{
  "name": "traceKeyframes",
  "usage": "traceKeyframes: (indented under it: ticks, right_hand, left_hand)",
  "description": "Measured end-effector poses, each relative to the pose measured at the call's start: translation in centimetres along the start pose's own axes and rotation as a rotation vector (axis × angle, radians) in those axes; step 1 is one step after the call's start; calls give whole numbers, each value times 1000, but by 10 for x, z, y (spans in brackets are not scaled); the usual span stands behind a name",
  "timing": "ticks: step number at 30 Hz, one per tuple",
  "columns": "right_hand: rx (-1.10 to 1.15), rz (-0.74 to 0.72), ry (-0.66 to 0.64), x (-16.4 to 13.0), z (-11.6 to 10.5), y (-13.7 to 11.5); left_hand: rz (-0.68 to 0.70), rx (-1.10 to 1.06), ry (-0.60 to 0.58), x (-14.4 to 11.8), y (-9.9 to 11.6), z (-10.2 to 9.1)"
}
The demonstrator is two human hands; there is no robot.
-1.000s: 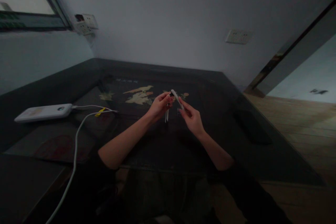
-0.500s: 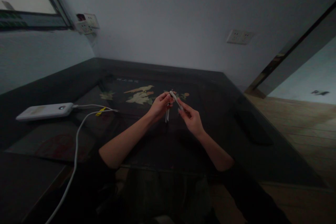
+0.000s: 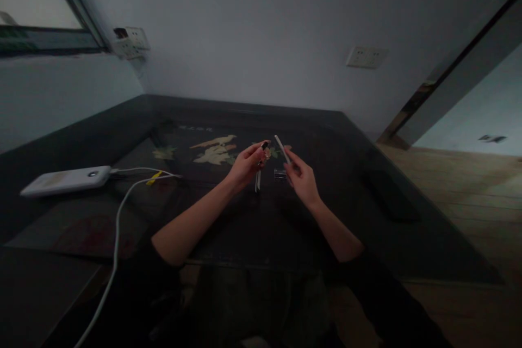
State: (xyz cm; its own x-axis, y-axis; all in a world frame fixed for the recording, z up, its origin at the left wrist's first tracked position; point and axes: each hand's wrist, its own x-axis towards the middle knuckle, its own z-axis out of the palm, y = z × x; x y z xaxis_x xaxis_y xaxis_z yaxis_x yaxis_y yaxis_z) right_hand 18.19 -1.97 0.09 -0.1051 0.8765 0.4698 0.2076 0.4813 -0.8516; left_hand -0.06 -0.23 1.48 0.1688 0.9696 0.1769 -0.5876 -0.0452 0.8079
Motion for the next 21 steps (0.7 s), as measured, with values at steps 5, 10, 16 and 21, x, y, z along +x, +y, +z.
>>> traceKeyframes:
  ticks: [5, 10, 16, 21]
  right_hand:
    - [105, 92, 64, 5, -5, 7]
    - [86, 139, 45, 8, -6, 14]
    - [-76, 88, 69, 15, -14, 23]
    - [-222, 108, 87, 19, -24, 32]
  left_hand:
    - [4, 25, 19, 0, 1, 1]
    - [-3, 47, 12, 1, -1, -1]
    - [-6, 53, 50, 0, -2, 1]
    - [-1, 78, 89, 1, -5, 2]
